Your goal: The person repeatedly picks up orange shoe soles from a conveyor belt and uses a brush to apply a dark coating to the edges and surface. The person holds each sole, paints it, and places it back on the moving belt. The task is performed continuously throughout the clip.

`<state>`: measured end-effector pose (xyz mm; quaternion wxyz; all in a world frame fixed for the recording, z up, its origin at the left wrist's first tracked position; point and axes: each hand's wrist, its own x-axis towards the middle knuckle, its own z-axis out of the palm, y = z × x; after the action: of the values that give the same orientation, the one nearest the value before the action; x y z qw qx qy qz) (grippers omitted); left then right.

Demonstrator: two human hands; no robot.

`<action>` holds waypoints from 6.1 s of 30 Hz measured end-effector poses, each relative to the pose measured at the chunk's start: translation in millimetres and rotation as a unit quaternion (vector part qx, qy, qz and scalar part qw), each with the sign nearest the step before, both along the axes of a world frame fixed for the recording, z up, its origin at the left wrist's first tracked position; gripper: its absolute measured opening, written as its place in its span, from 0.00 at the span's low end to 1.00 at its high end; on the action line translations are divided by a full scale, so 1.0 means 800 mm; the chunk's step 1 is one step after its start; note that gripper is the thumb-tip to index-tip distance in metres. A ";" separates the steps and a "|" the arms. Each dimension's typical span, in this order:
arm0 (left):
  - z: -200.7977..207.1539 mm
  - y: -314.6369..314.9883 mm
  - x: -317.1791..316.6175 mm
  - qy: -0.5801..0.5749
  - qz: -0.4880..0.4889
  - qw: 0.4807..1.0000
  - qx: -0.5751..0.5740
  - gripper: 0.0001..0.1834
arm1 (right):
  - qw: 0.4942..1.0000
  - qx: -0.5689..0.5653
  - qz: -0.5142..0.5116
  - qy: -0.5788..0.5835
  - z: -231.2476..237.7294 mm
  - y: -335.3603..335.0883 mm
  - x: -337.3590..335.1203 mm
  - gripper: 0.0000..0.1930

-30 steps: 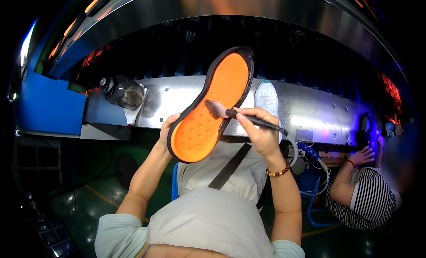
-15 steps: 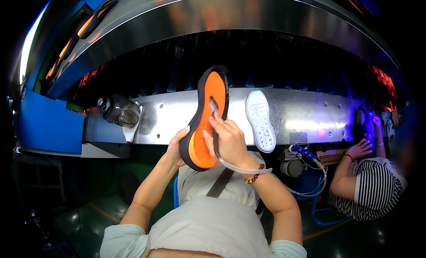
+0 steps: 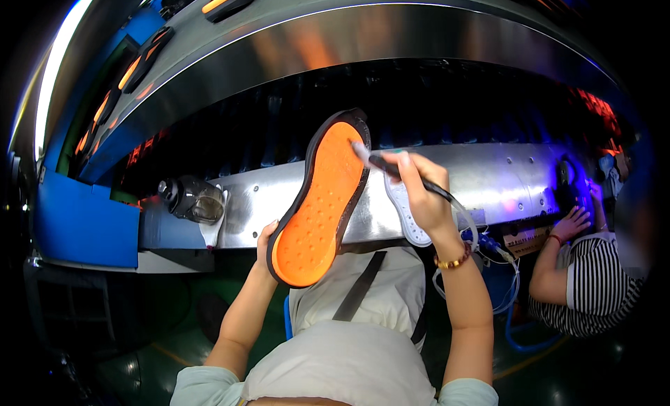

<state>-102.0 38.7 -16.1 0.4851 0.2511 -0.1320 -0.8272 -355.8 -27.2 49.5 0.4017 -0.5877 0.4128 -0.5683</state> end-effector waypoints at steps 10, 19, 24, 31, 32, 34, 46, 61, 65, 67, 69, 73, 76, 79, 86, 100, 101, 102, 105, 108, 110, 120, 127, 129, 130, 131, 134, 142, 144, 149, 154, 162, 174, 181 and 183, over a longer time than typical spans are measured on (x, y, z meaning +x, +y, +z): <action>-0.003 -0.001 0.009 0.061 -0.033 0.997 0.029 0.30 | 0.943 0.079 0.297 -0.127 -0.007 0.048 -0.001 0.16; 0.042 -0.003 0.060 -0.034 -0.067 0.993 -0.087 0.27 | 0.865 0.178 -0.216 -0.416 -0.078 0.072 -0.081 0.22; 0.160 -0.125 -0.027 0.078 0.028 0.935 -0.344 0.28 | 0.837 0.204 -0.208 -0.464 -0.091 0.083 -0.070 0.20; 0.269 -0.313 -0.192 0.274 0.150 0.949 -0.038 0.40 | 0.873 0.181 -0.078 -0.445 -0.085 0.075 -0.047 0.21; 0.269 -0.313 -0.221 0.102 0.098 0.979 -0.145 0.40 | 0.880 0.182 -0.054 -0.435 -0.090 0.080 -0.052 0.22; 0.270 -0.326 -0.262 -0.252 0.042 0.903 -0.344 0.38 | 0.882 0.207 -0.025 -0.422 -0.094 0.086 -0.057 0.20; 0.266 -0.382 -0.276 -0.736 0.252 0.286 -0.560 0.16 | 0.890 0.280 -0.064 -0.355 -0.117 0.098 -0.053 0.10; 0.189 -0.193 -0.155 -0.015 -0.147 0.949 -0.277 0.30 | 0.894 0.245 -0.157 -0.341 -0.124 0.070 -0.063 0.08; 0.126 -0.125 -0.115 0.038 -0.116 0.946 -0.299 0.37 | 0.896 0.246 -0.167 -0.329 -0.127 0.072 -0.074 0.09; 0.071 -0.100 -0.100 0.111 -0.041 0.922 -0.368 0.40 | 0.887 0.258 -0.172 -0.342 -0.130 0.069 -0.074 0.10; 0.032 -0.083 -0.098 0.299 -0.030 0.920 -0.252 0.43 | 0.885 0.261 -0.173 -0.345 -0.134 0.064 -0.074 0.10; -0.006 -0.070 -0.069 0.244 -0.135 0.952 -0.128 0.44 | 0.896 0.258 -0.161 -0.323 -0.123 0.057 -0.076 0.10; -0.019 -0.053 -0.048 0.115 -0.040 0.985 -0.126 0.42 | 0.899 0.253 -0.101 -0.343 -0.107 0.056 -0.065 0.10; -0.059 -0.049 -0.035 0.056 0.015 0.989 -0.139 0.50 | 0.911 0.259 -0.039 -0.320 -0.094 0.047 -0.052 0.10; -0.020 -0.052 -0.086 0.000 0.088 0.995 -0.053 0.45 | 0.947 0.220 0.091 -0.215 -0.034 0.007 -0.007 0.09; 0.002 -0.054 -0.096 -0.089 0.130 0.983 -0.089 0.42 | 0.949 -0.179 0.070 0.251 0.008 -0.003 0.067 0.07; 0.000 -0.058 -0.085 -0.108 0.141 0.980 -0.087 0.41 | 0.942 -0.192 0.068 0.265 0.006 0.015 0.072 0.07; -0.006 -0.062 -0.074 -0.069 0.164 0.982 -0.061 0.41 | 0.947 -0.155 0.092 0.266 0.000 0.032 0.069 0.07; -0.013 -0.066 -0.041 -0.038 0.162 0.981 -0.095 0.41 | 0.951 -0.068 0.227 0.201 -0.001 0.067 0.042 0.04; 0.001 -0.056 -0.043 0.030 0.075 0.986 -0.144 0.42 | 0.939 0.032 0.318 0.126 0.019 0.060 0.025 0.06; 0.025 -0.043 -0.065 0.051 0.066 0.981 -0.177 0.43 | 0.958 0.085 0.268 0.050 0.041 0.039 0.023 0.06; 0.033 -0.039 -0.072 0.043 0.060 0.988 -0.137 0.44 | 0.943 -0.001 0.329 0.051 0.057 0.035 0.030 0.08; 0.045 -0.050 -0.070 0.036 0.131 0.979 -0.152 0.44 | 0.947 -0.032 0.314 0.059 0.051 0.035 0.026 0.08; 0.055 -0.056 -0.068 0.061 0.108 0.970 -0.210 0.46 | 0.930 0.001 0.367 0.011 0.049 0.039 0.022 0.08; 0.064 -0.055 -0.070 0.045 0.139 0.969 -0.197 0.46 | 0.944 0.050 0.325 -0.031 0.049 0.037 0.018 0.08; 0.068 -0.055 -0.072 0.030 0.171 0.968 -0.184 0.47 | 0.953 0.106 0.276 -0.061 0.052 0.033 0.017 0.09; 0.068 -0.065 -0.065 0.066 0.151 0.964 -0.207 0.48 | 0.958 0.024 0.286 0.026 0.047 0.034 0.021 0.08; 0.083 -0.077 -0.052 0.041 0.190 0.952 -0.237 0.50 | 0.953 0.009 0.301 0.037 0.041 0.043 0.006 0.09; 0.090 -0.082 -0.047 0.035 0.173 0.946 -0.271 0.49 | 0.934 -0.041 0.339 0.102 0.042 0.053 0.003 0.10; 0.105 -0.082 -0.040 -0.004 0.190 0.946 -0.263 0.49 | 0.967 0.032 0.241 0.082 0.031 0.051 -0.019 0.10; 0.114 -0.089 -0.036 -0.005 0.154 0.946 -0.286 0.47 | 0.928 -0.033 0.367 0.052 0.026 0.051 -0.023 0.11; 0.108 -0.038 -0.067 0.124 0.138 0.943 -0.276 0.43 | 0.900 0.152 0.258 -0.316 0.026 0.062 0.016 0.06; 0.089 -0.027 -0.056 0.146 0.217 0.939 -0.225 0.22 | 0.957 0.018 0.271 -0.099 0.034 0.077 0.035 0.10; 0.092 -0.039 -0.051 0.173 0.148 0.933 -0.278 0.23 | 0.947 -0.020 0.319 0.009 0.043 0.046 0.017 0.10; 0.099 -0.042 -0.049 0.193 0.113 0.931 -0.289 0.23 | 0.929 -0.054 0.366 0.019 0.054 0.044 0.018 0.10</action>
<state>-141.3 4.8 63.2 0.6432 -0.0516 -0.2399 -0.7254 -341.3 7.7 92.6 0.5412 -0.7298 0.1452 -0.3917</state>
